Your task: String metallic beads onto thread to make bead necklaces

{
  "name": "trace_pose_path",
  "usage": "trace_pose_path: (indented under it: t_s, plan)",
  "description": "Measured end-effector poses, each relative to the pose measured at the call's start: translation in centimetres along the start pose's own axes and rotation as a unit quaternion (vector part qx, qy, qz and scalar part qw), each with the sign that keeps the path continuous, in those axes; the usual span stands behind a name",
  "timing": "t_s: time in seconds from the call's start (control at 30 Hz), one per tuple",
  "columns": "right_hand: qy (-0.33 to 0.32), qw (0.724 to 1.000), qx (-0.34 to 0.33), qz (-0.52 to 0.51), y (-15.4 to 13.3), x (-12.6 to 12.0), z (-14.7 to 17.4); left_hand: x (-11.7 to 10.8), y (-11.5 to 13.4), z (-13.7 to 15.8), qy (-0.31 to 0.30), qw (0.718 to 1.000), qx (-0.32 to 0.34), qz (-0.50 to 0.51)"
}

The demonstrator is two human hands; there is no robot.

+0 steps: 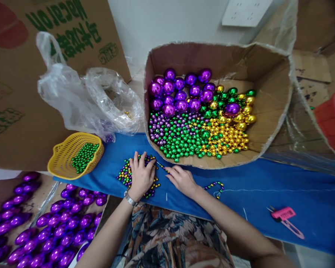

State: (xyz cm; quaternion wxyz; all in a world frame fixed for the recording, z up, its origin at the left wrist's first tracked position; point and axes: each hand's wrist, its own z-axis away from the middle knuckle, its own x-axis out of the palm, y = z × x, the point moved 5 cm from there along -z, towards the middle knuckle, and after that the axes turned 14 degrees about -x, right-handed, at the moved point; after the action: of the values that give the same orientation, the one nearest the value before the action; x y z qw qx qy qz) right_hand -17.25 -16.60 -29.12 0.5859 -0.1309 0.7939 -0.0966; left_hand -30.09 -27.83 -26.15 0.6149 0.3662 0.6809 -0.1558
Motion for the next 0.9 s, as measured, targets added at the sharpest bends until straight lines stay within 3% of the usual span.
trace_pose_path:
  t_s: [0.17, 0.37, 0.57, 0.73, 0.9]
  plan:
    - [-0.009, 0.999, -0.009, 0.046, -0.2, 0.7, -0.7, 0.6, -0.1, 0.0, -0.013, 0.999, -0.006, 0.031]
    - [0.092, 0.995, -0.029, -0.026, -0.2, -0.3, -0.2, -0.4, -1.1, -0.3, -0.009, 0.989, -0.035, 0.147]
    - [0.122, 0.988, -0.053, -0.075, -1.1, -2.2, 0.3, -0.7, -2.3, -0.6, -0.046, 0.965, -0.050, 0.254]
    - [0.125, 0.987, -0.059, -0.075, -1.8, -3.4, 0.5, -0.8, -2.7, -0.2, -0.094, 0.934, -0.098, 0.330]
    - [0.080, 0.994, -0.066, -0.043, -2.2, -4.4, 0.6, -1.2, -2.7, 0.4, -0.130, 0.898, -0.150, 0.393]
